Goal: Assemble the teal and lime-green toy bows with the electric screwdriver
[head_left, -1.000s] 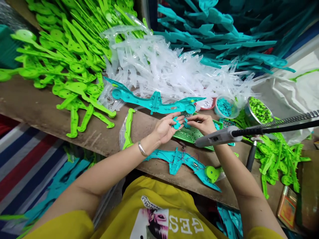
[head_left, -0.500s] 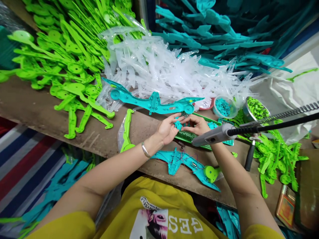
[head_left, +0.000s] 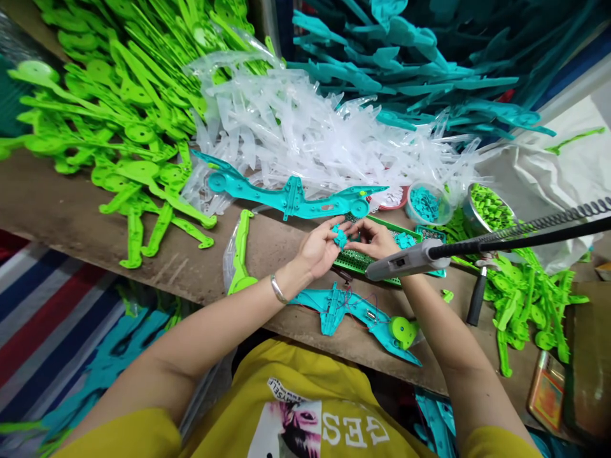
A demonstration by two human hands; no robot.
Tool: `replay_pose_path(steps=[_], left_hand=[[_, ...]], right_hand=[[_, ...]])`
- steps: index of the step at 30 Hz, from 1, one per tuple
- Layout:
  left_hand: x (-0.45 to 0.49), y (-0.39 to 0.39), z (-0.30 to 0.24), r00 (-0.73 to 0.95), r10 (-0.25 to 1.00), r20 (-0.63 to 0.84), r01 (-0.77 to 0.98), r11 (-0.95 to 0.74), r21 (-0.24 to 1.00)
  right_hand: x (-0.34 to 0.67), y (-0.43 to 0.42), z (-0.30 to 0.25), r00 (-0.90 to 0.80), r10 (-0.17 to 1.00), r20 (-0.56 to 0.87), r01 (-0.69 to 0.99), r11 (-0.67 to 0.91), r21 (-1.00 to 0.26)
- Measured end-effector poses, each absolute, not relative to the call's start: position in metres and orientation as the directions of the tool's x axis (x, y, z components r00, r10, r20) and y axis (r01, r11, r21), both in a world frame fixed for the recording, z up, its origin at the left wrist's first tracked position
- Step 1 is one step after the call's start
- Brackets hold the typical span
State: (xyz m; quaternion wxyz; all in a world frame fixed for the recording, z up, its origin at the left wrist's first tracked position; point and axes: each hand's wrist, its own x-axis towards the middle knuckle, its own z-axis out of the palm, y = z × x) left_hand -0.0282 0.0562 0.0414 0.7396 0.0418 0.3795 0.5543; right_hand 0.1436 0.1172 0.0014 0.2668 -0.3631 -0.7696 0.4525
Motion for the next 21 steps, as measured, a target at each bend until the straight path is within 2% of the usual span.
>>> replay_pose_path(steps=[9,16,21], left_hand=[[-0.024,0.058,0.03,0.048,0.869,-0.493,-0.791,0.334,0.512],[-0.022,0.057,0.031,0.016,0.867,-0.498,-0.778,0.324,0.538],[-0.021,0.055,0.037,-0.034,0.841,-0.54,-0.756,0.332,0.564]], right_hand=[[0.144,0.119,0.003,-0.606,0.793,0.059,0.336,0.323,-0.885],[0.144,0.119,0.002,-0.674,0.73,0.111,0.325,0.429,-0.843],[0.143,0.119,-0.002,-0.577,0.811,0.094,0.329,0.336,-0.882]])
